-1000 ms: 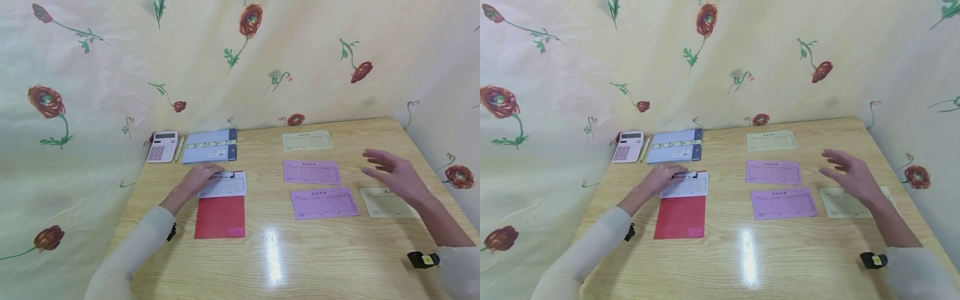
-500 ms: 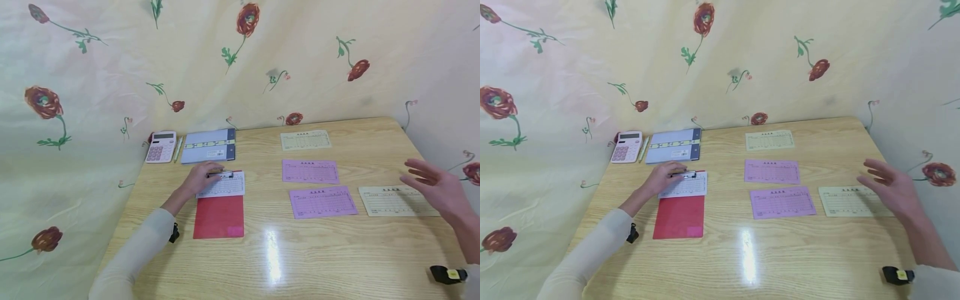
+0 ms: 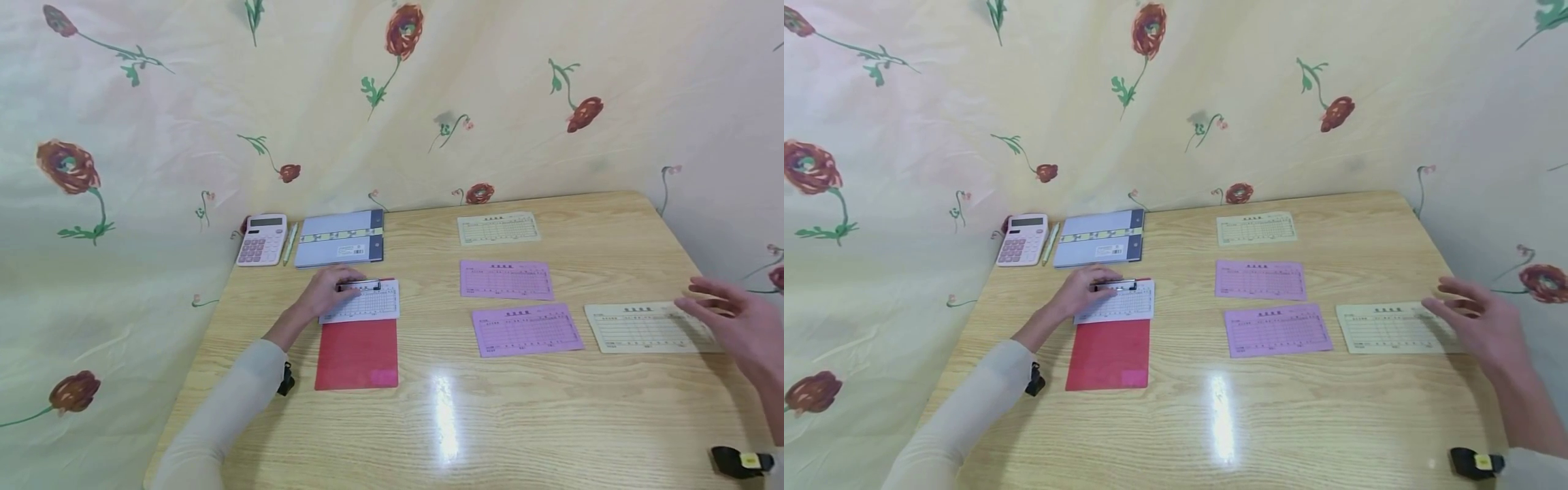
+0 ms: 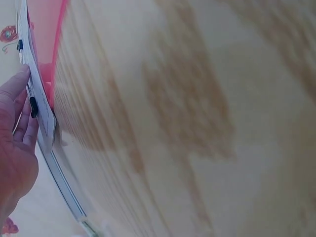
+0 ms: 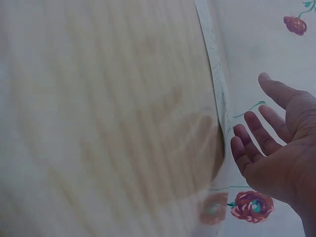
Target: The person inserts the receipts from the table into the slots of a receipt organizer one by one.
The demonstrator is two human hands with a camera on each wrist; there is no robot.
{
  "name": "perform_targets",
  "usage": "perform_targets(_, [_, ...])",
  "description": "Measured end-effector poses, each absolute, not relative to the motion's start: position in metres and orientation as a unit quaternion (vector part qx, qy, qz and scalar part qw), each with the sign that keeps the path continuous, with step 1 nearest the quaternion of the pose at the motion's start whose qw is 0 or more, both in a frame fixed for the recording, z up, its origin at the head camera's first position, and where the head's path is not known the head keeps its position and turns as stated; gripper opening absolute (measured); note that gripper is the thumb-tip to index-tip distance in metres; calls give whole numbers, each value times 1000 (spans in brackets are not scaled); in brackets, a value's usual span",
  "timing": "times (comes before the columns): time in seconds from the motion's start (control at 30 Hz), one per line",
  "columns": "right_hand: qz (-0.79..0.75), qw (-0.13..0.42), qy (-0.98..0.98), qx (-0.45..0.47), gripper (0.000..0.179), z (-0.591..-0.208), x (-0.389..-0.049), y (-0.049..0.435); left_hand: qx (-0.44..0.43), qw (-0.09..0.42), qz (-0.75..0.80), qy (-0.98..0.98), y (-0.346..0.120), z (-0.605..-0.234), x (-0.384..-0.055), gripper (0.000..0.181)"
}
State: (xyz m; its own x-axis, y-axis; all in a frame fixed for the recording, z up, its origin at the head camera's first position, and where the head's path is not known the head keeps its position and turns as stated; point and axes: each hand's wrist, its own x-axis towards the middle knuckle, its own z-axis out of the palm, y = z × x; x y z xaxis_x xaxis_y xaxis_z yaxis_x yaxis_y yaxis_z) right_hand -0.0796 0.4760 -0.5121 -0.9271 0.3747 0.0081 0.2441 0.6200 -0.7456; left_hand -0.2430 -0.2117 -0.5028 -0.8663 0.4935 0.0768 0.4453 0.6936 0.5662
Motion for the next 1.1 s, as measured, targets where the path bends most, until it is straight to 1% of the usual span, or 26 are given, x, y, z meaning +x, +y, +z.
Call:
perform_targets(0.23, [394, 90, -899, -171, 68, -518, -77, 479, 254, 47, 295, 920, -213, -502, -244, 29])
perform_targets(0.37, [354, 75, -914, -181, 69, -519, -77, 479, 254, 52, 292, 921, -213, -501, -244, 30])
perform_targets(0.53, [311, 64, -934, -164, 64, -520, -77, 480, 257, 53, 290, 920, -213, -499, -244, 30])
perform_targets(0.73, [291, 51, -943, -152, 62, -520, -78, 479, 258, 51, 282, 923, -213, -499, -244, 30])
perform_targets(0.93, [287, 35, -943, -164, 57, -520, -80, 478, 268, 42, 277, 922, -212, -499, -244, 29])
perform_targets(1.1, [277, 32, -945, -170, 53, -517, -82, 477, 270, 39, 273, 922, -212, -499, -244, 30])
